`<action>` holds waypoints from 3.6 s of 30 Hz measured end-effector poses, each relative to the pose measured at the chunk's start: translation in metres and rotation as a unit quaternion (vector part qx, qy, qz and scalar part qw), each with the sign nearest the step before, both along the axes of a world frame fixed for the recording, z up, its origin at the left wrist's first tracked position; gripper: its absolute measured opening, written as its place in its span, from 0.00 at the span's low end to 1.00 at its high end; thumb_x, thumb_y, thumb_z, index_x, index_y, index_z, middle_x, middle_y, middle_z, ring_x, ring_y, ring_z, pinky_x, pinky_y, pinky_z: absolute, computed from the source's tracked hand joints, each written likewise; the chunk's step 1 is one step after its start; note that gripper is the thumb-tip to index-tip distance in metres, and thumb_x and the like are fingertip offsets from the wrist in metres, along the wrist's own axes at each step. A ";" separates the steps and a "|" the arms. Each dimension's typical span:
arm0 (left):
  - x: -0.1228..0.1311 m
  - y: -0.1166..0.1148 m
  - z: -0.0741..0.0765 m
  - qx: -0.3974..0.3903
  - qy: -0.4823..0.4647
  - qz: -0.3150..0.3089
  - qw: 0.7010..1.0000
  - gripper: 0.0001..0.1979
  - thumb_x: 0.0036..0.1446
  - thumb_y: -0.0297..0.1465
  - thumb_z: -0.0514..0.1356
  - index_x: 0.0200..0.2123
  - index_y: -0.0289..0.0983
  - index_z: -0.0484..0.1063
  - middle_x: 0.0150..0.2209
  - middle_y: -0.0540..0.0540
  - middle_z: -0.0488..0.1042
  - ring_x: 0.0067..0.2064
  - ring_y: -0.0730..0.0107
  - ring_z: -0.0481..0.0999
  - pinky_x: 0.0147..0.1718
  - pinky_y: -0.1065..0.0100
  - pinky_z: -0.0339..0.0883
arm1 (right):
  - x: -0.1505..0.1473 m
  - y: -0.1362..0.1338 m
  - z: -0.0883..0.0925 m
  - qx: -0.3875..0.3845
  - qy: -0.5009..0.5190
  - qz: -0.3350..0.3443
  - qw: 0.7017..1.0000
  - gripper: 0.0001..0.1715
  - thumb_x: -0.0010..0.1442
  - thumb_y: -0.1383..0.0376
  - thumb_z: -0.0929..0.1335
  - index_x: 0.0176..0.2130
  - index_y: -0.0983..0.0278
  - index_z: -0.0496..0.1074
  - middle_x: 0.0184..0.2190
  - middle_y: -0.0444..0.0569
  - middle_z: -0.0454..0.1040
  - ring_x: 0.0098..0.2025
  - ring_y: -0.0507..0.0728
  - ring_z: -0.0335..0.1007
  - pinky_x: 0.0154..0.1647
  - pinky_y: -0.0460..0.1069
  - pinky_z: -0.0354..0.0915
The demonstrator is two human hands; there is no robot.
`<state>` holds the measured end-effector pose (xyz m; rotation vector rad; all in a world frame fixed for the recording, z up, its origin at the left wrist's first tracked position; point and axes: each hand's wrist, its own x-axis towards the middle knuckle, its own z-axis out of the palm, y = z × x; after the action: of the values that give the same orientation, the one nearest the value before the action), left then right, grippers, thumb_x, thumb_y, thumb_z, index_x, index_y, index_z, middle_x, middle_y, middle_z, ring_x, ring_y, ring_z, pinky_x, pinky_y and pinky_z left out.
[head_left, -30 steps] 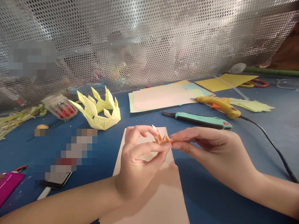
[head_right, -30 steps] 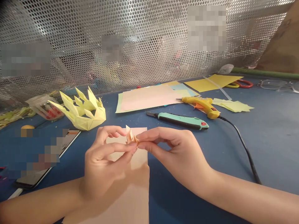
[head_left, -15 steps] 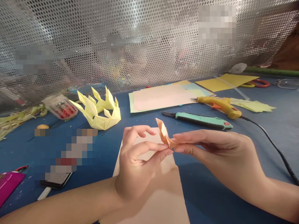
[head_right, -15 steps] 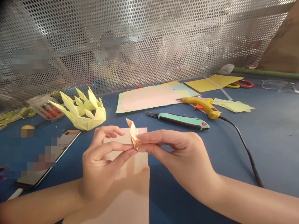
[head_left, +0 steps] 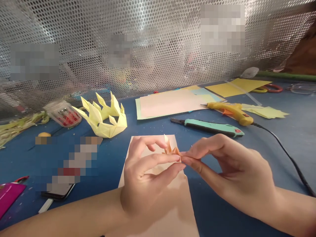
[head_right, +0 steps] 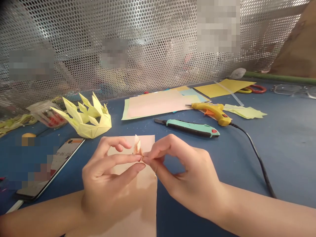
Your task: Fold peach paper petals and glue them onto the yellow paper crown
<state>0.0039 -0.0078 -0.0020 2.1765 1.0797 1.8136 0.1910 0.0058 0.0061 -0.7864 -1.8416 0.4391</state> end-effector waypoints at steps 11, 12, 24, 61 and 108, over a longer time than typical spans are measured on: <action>0.002 -0.001 -0.001 -0.014 0.009 0.000 1.000 0.09 0.59 0.22 0.67 0.38 0.43 0.81 0.39 0.49 0.77 0.42 0.68 0.74 0.42 0.64 0.70 | -0.001 0.005 0.009 0.119 -0.091 0.024 0.988 0.13 0.64 0.76 0.66 0.43 0.58 0.69 0.30 0.41 0.75 0.31 0.49 0.73 0.31 0.43 0.71; 0.002 -0.001 -0.002 -0.014 0.009 0.000 1.000 0.09 0.59 0.22 0.68 0.38 0.42 0.81 0.40 0.49 0.76 0.42 0.69 0.74 0.42 0.65 0.71 | -0.001 0.005 0.009 0.115 -0.091 0.028 0.989 0.13 0.64 0.76 0.65 0.43 0.58 0.68 0.29 0.40 0.74 0.31 0.49 0.72 0.31 0.43 0.71; 0.005 -0.005 0.002 -0.010 0.021 -0.011 1.000 0.08 0.58 0.21 0.67 0.36 0.40 0.81 0.37 0.49 0.74 0.40 0.71 0.73 0.39 0.68 0.71 | 0.005 0.010 0.000 0.154 -0.108 0.098 0.977 0.18 0.59 0.83 0.62 0.39 0.60 0.62 0.30 0.45 0.71 0.33 0.53 0.64 0.32 0.48 0.68; -0.002 0.003 0.002 -0.095 0.009 -0.067 0.993 0.10 0.57 0.20 0.65 0.29 0.40 0.71 0.39 0.51 0.72 0.41 0.73 0.75 0.41 0.72 0.69 | 0.011 0.028 0.007 0.118 -0.120 0.054 0.984 0.10 0.62 0.60 0.73 0.46 0.54 0.79 0.36 0.48 0.67 0.38 0.55 0.69 0.36 0.50 0.73; -0.005 0.007 0.000 -0.351 -0.160 -0.240 0.891 0.05 0.62 0.29 0.65 0.32 0.39 0.74 0.40 0.47 0.78 0.44 0.66 0.80 0.45 0.65 0.74 | 0.001 0.023 0.014 -0.260 0.050 0.174 0.948 0.09 0.58 0.59 0.76 0.35 0.61 0.75 0.28 0.45 0.78 0.31 0.53 0.77 0.32 0.47 0.75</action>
<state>-0.0013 -0.0004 -0.0024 1.4722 0.8354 1.2311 0.1921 0.0284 0.0197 -0.7621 -1.7886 1.2066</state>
